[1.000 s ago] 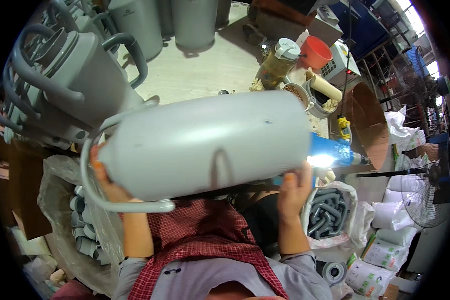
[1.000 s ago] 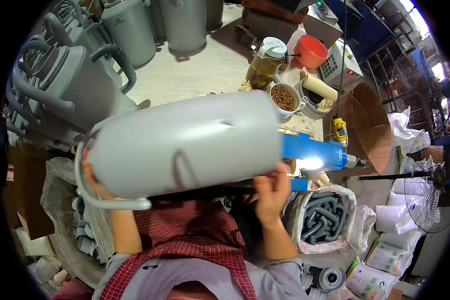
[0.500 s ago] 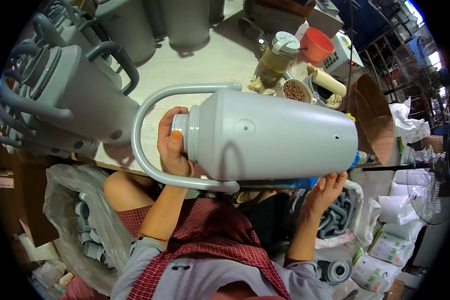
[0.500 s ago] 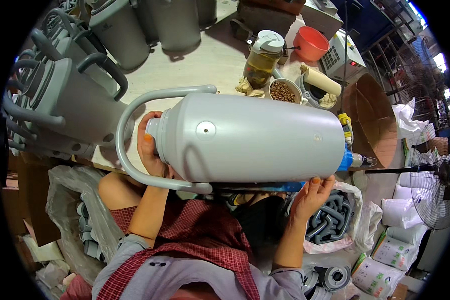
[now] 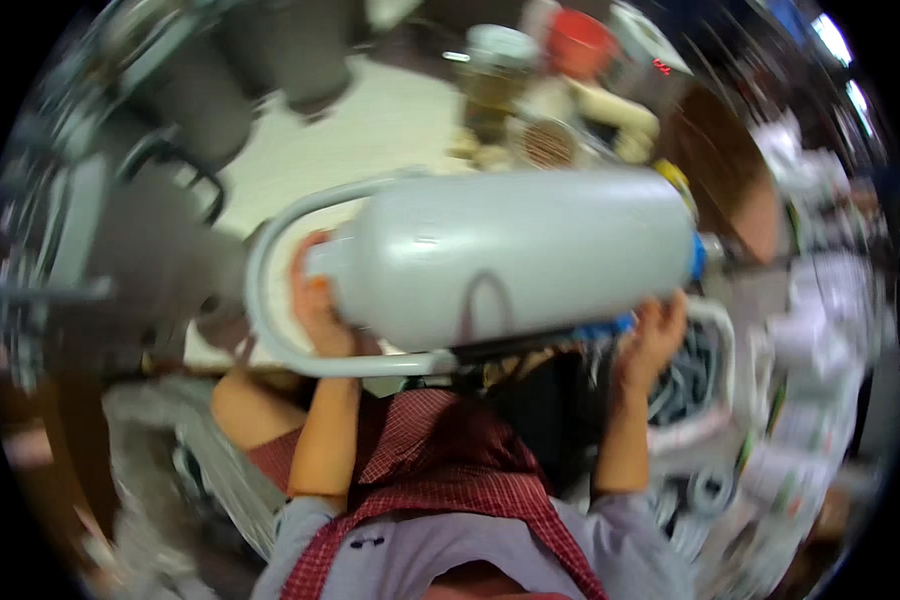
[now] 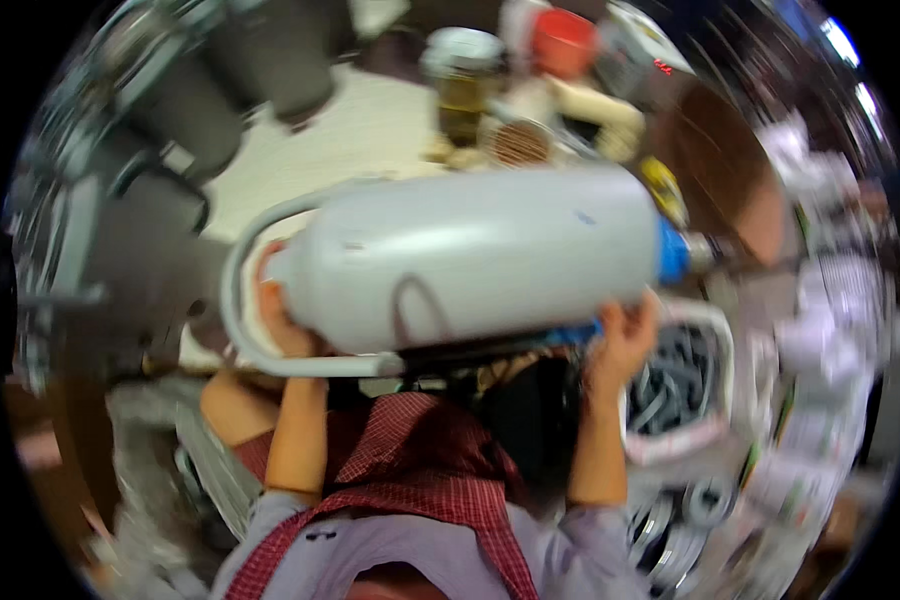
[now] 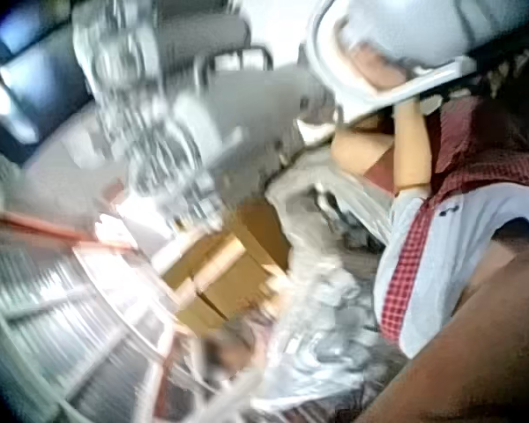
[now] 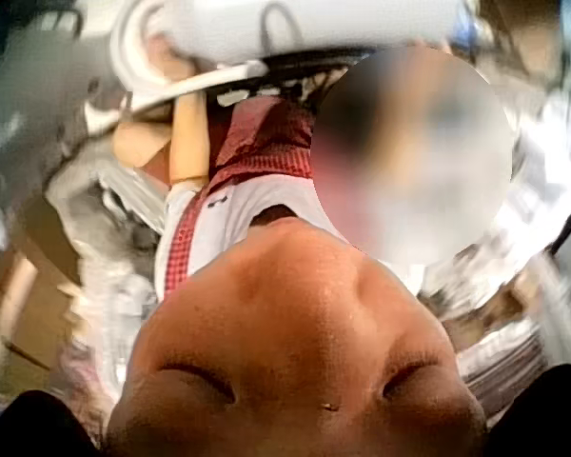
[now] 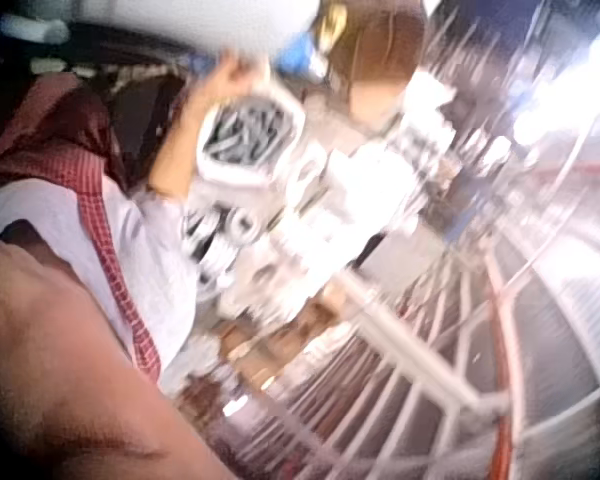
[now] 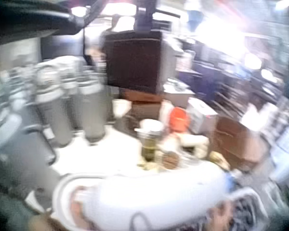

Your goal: The person sits on the floor in a workshop and assembles grey electric kettles. They pick up a kettle body, attach a grey handle, and place the finished unit on a nearby table. The process is repeated for multiple kettles.

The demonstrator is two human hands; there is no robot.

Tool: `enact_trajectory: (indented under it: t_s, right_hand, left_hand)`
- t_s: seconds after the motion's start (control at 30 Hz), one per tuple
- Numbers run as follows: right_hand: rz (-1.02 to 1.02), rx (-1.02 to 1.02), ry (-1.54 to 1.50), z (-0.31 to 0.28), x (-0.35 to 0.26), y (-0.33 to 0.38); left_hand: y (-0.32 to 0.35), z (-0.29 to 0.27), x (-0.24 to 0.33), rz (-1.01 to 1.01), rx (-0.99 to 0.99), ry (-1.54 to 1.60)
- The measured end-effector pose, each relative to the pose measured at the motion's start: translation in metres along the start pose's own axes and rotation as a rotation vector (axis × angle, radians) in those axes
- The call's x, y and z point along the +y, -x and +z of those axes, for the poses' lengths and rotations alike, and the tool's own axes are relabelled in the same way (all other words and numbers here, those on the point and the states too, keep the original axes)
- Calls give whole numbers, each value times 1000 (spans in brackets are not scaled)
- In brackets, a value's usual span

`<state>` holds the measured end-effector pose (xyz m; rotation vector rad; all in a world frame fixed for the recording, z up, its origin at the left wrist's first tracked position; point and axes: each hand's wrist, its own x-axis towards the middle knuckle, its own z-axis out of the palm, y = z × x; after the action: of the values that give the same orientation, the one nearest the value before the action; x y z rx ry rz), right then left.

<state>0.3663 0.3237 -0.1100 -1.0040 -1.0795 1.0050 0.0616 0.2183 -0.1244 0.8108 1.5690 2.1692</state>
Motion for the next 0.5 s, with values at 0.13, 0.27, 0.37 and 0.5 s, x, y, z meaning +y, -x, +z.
enact_trajectory:
  t_s: [0.13,0.27,0.37,0.5]
  right_hand:
    - [115,-205,284,-4,-9,-4]
    - [-197,-137,402,-53,-7,11]
    - [-6,-4,643,-152,7,10]
    - [-107,-95,1385,-299,79,-33]
  left_hand:
    - [-7,-39,-39,102,24,-205]
    - [-17,-65,-58,72,9,-193]
    - [-23,-85,-58,13,1,-161]
    - [-29,-85,-55,-2,-67,-27]
